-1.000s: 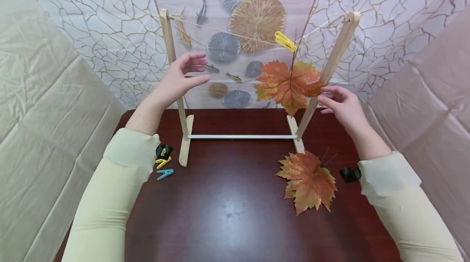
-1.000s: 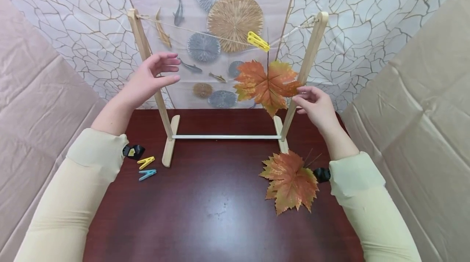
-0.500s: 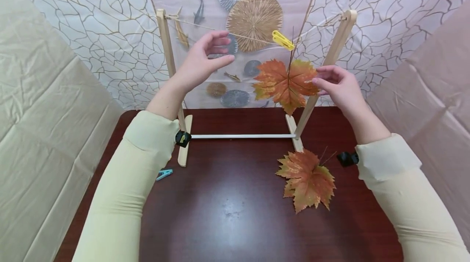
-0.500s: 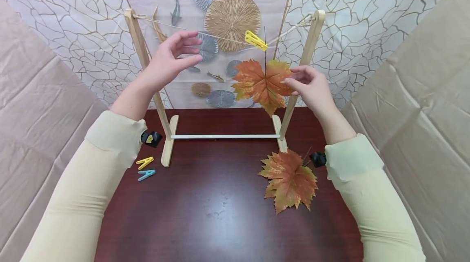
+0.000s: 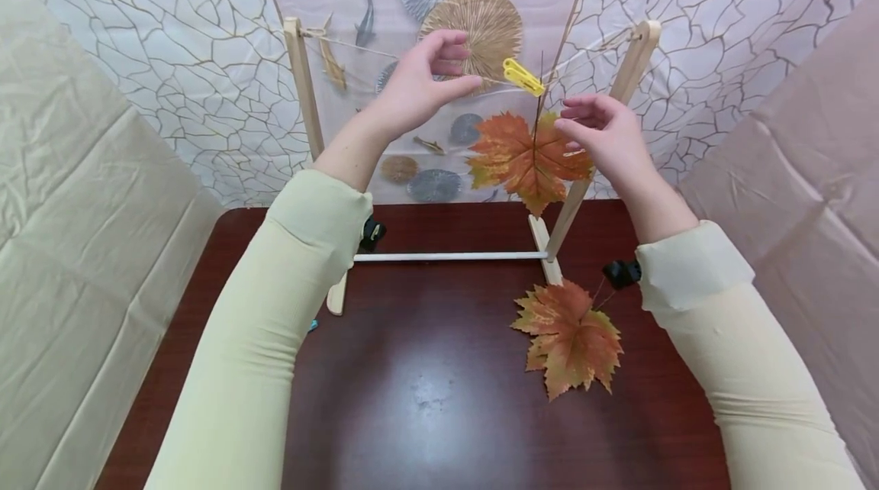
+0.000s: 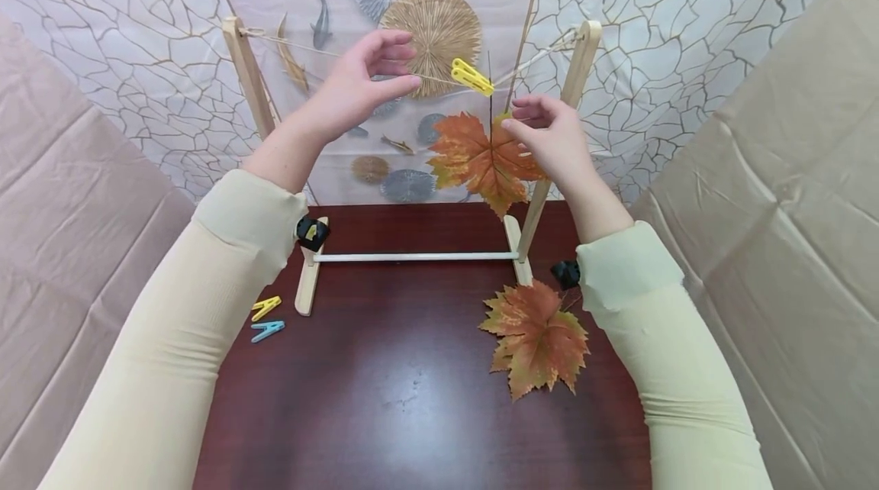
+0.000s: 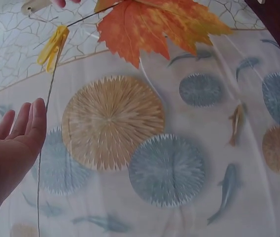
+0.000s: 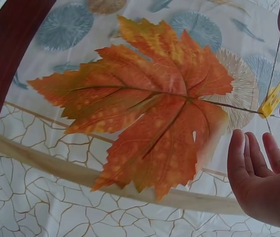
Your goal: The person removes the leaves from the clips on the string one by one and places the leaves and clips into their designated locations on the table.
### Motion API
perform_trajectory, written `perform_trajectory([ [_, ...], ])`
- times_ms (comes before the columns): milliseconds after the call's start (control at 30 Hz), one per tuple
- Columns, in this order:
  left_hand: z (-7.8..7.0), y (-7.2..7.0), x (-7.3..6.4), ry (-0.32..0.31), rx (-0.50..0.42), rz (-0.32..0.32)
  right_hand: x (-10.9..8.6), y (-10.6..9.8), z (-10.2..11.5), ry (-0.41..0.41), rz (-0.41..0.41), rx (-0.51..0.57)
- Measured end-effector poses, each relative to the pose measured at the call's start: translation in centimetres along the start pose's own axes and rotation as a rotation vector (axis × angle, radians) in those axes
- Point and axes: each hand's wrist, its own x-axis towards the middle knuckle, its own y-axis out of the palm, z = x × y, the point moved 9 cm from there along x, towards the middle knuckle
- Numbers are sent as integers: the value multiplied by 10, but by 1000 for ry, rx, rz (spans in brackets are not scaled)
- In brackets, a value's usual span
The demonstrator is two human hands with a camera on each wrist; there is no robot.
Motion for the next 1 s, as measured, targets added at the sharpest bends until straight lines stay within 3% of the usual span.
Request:
perform_trajectory([
  [267,-7,13,18,-22,-5,-1,15,3,8,21,-20,-19],
  [400,-5,20,25,-67,-11,8,21,7,9,38,0,-46],
  [633,0,36,34,-128,23,79,27,17,7,42,43,-75],
  [767,0,40,34,-128,34,88,28,22,6,47,51,-79],
  [1000,-5,41,36,-67,-21,23,30,25,10,33,33,-73],
])
